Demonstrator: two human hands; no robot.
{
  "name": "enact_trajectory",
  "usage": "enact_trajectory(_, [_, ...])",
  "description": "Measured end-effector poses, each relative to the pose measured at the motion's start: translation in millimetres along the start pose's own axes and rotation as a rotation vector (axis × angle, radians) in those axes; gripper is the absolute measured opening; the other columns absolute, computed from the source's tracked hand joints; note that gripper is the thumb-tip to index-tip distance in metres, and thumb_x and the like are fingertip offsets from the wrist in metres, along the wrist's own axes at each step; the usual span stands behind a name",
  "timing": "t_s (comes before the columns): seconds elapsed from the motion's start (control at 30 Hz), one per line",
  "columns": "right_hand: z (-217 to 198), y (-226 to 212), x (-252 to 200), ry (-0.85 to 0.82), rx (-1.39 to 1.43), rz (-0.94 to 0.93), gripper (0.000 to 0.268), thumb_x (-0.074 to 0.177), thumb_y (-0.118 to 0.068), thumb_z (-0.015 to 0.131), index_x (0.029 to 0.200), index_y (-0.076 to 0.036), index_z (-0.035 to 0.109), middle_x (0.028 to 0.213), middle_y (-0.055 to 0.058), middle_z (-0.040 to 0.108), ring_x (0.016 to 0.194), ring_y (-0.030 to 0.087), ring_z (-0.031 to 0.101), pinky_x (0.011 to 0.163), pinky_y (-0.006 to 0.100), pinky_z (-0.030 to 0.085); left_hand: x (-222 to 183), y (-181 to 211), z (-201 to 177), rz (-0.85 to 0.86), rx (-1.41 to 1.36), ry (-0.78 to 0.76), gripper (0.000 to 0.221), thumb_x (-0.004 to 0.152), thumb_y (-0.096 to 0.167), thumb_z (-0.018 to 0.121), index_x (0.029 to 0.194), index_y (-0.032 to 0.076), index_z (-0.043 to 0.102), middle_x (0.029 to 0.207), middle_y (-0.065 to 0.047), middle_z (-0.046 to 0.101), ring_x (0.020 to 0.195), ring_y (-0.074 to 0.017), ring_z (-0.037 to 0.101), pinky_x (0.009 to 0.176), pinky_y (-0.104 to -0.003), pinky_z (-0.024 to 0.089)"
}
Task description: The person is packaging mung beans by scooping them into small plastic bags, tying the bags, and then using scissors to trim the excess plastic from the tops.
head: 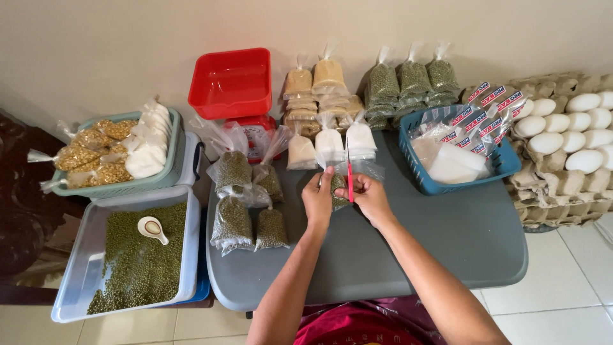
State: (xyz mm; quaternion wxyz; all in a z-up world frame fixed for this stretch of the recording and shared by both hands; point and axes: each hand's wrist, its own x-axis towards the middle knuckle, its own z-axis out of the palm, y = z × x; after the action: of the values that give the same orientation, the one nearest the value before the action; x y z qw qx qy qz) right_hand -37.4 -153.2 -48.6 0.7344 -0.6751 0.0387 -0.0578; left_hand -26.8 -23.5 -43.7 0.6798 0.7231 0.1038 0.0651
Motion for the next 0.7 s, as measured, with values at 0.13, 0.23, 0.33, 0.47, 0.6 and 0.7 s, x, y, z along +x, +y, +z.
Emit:
enact_trajectory(0.13, [-1, 11, 5, 0.003, -0.003, 0.008, 0.037, 0.065, -0.014, 0.098, 0.095, -0.009, 0.077, 0.077, 0.001, 0.075, 0.066, 0.005, 0.065, 0.061, 0.017, 0.05, -6, 12, -2, -0.012, -0.024, 0.005, 0.042, 0.094, 0.052, 0.072, 0.089, 0.011, 0.077, 0.073, -0.01, 0.069, 0.076, -0.0146, 0.058, 0.074, -0.038, 0.052])
enact_trajectory(0.23, [0, 9, 2, 0.01, -0.011, 0.006, 0.038, 0.065, -0.014, 0.098, 0.096, -0.009, 0.077, 0.077, 0.001, 0.075, 0.066, 0.005, 0.065, 0.061, 0.018, 0.051, 0, -4, 0, -0.015, -0.03, 0.004, 0.04, 0.094, 0.051, 0.071, 0.089, 0.012, 0.078, 0.073, -0.008, 0.069, 0.077, -0.0126, 0.058, 0.074, -0.036, 0.052])
enact_trajectory(0.33, [-1, 12, 0, 0.016, -0.028, -0.021, 0.038, 0.066, -0.015, 0.098, 0.098, -0.011, 0.077, 0.079, 0.001, 0.076, 0.069, 0.006, 0.067, 0.065, 0.018, 0.053, 11, -31, 4, -0.014, -0.078, 0.01, 0.039, 0.096, 0.049, 0.071, 0.089, 0.011, 0.078, 0.072, -0.006, 0.069, 0.076, -0.0111, 0.054, 0.073, -0.035, 0.051])
enact_trajectory(0.47, [1, 8, -7, 0.066, -0.174, -0.077, 0.041, 0.063, -0.018, 0.1, 0.098, -0.012, 0.078, 0.081, 0.002, 0.078, 0.071, 0.009, 0.07, 0.067, 0.022, 0.056, 9, -31, 2, -0.01, -0.117, 0.02, 0.036, 0.096, 0.046, 0.073, 0.087, 0.011, 0.077, 0.071, -0.004, 0.067, 0.076, -0.0109, 0.054, 0.073, -0.034, 0.051])
enact_trajectory(0.6, [6, -12, -17, 0.146, -0.356, -0.114, 0.042, 0.061, -0.022, 0.1, 0.096, -0.017, 0.078, 0.081, 0.002, 0.079, 0.077, 0.014, 0.076, 0.07, 0.027, 0.059, 10, -32, 0, -0.005, -0.188, 0.038, 0.035, 0.096, 0.043, 0.073, 0.084, 0.011, 0.076, 0.073, -0.001, 0.066, 0.078, -0.0103, 0.053, 0.073, -0.032, 0.049])
enact_trajectory(0.7, [11, -17, -16, 0.17, -0.394, -0.108, 0.037, 0.06, -0.023, 0.098, 0.09, -0.018, 0.076, 0.074, 0.001, 0.076, 0.073, 0.013, 0.073, 0.067, 0.026, 0.058, 20, -50, 3, 0.001, -0.22, 0.027, 0.033, 0.097, 0.043, 0.072, 0.087, 0.012, 0.077, 0.077, -0.002, 0.068, 0.081, -0.0104, 0.056, 0.073, -0.03, 0.049])
